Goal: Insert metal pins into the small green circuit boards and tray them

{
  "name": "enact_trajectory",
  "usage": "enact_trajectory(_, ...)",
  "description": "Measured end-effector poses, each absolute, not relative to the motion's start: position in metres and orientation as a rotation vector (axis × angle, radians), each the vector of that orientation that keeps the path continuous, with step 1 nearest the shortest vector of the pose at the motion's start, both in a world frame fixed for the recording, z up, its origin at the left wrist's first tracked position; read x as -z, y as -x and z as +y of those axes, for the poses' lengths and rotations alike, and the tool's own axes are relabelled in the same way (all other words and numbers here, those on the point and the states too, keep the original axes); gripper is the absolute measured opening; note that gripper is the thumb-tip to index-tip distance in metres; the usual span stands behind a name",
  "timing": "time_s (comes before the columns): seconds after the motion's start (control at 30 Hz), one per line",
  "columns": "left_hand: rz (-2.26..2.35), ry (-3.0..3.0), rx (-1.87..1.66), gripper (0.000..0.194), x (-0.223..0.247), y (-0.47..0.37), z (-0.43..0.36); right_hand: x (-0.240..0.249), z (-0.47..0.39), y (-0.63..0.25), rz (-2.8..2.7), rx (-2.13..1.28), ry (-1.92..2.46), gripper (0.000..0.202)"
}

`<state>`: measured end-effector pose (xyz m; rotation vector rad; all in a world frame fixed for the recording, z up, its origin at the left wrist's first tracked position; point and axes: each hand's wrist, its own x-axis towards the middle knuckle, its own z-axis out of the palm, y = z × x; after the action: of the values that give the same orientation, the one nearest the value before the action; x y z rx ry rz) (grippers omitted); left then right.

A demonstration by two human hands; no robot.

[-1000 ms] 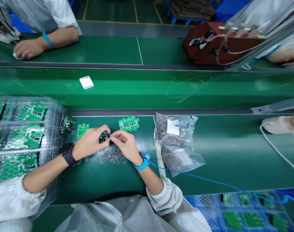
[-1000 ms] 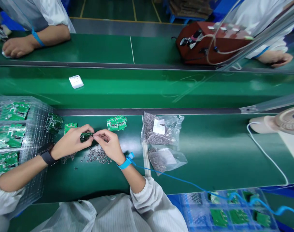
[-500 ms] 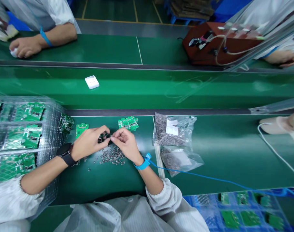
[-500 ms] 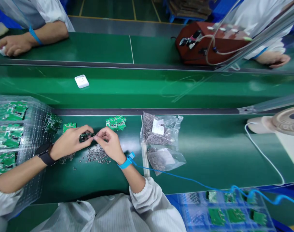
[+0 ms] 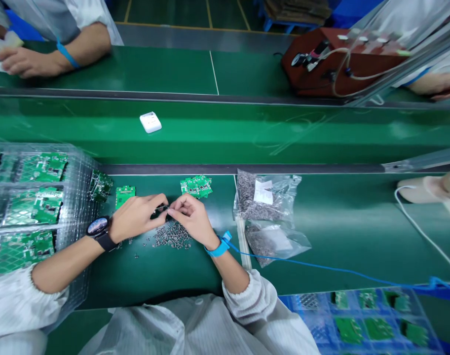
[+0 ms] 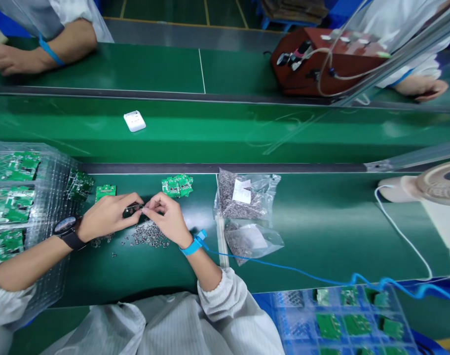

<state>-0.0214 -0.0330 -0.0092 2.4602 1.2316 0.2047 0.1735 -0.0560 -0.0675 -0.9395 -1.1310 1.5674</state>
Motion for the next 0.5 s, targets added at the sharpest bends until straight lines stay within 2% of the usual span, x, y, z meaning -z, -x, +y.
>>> enact_trajectory(0.5,1.250,-2.325,-0.288,0.022,0.0094,0.0203,-0.0308,0.0689,-0.0581,-0.1693,-1.084,-1.489,1.008,0.038)
